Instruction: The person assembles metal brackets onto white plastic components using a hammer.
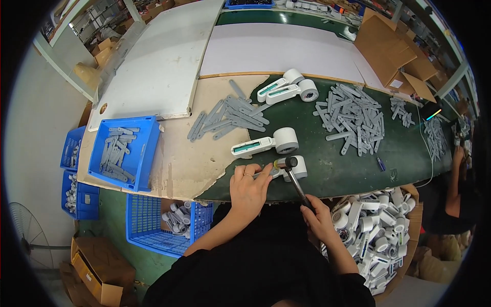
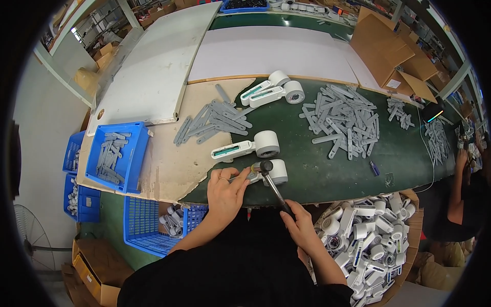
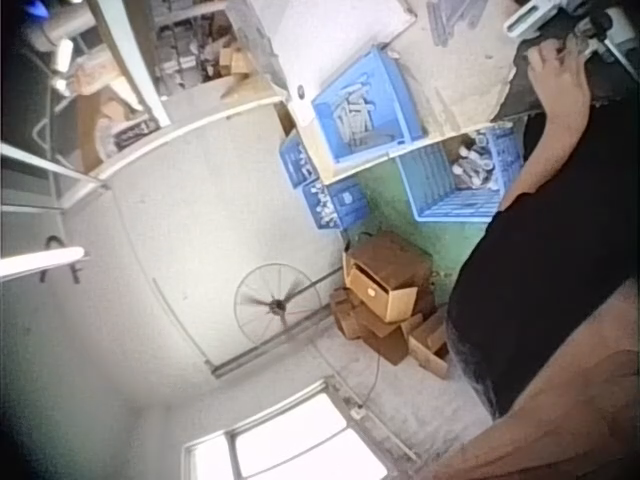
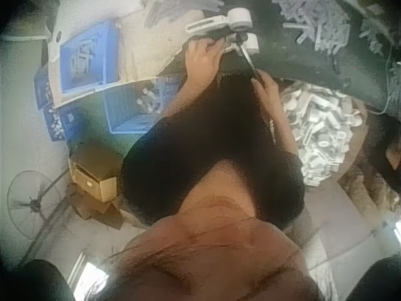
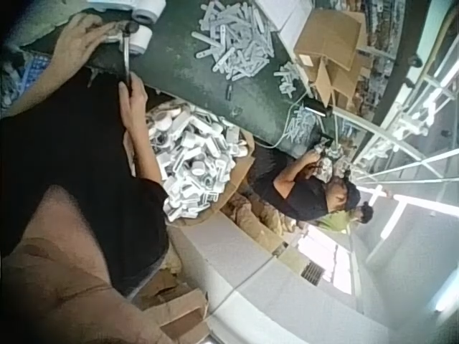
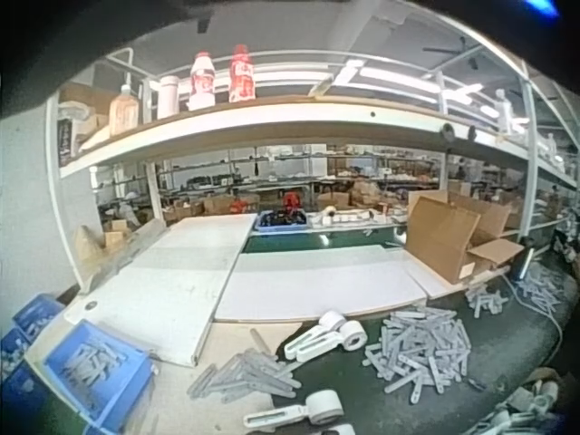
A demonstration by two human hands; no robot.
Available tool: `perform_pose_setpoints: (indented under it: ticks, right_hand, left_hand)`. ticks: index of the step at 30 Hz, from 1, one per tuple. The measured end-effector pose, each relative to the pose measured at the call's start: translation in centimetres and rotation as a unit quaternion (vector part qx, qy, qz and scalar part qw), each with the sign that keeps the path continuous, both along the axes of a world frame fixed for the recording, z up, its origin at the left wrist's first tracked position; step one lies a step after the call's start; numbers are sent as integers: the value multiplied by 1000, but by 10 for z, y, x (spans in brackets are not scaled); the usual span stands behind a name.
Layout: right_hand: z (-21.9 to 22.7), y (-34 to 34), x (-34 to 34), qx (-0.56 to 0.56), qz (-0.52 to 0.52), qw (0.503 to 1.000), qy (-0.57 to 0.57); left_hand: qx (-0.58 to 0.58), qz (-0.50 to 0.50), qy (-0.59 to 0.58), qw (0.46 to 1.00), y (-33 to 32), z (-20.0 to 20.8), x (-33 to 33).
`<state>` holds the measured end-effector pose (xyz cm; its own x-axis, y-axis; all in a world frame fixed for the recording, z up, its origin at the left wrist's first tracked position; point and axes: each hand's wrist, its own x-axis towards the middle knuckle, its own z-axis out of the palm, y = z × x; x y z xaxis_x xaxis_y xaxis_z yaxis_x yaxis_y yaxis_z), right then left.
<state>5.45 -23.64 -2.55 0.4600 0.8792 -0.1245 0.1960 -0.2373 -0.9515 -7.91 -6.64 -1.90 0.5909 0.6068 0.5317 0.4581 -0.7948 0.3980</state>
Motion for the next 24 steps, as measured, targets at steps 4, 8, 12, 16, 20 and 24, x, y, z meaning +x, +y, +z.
perform_pose_setpoints:
  ticks: [4, 8, 12, 16, 20, 24]
  right_hand:
    - [11, -2, 0, 5, 0, 998, -66]
    - [27, -1, -1, -20, 23, 987, -157]
    - [47, -2, 2, -13, 39, 981, -192]
    - [41, -4, 2, 35, 16, 974, -225]
    - [54, -3, 5, -7, 35, 971, -237]
    - [52, -4, -3, 43, 18, 966, -256]
  left_hand:
    - [-14, -8, -2, 1000, 1, -1, -3]
    - [-25, -26, -24, 999, 3, -6, -3]
    - [-48, -20, -28, 998, 3, -8, -4]
    - [-50, -20, -33, 998, 2, -6, -1]
    - [-47, -11, -24, 999, 0, -10, -4]
    - [-47, -18, -33, 998, 0, -7, -2]
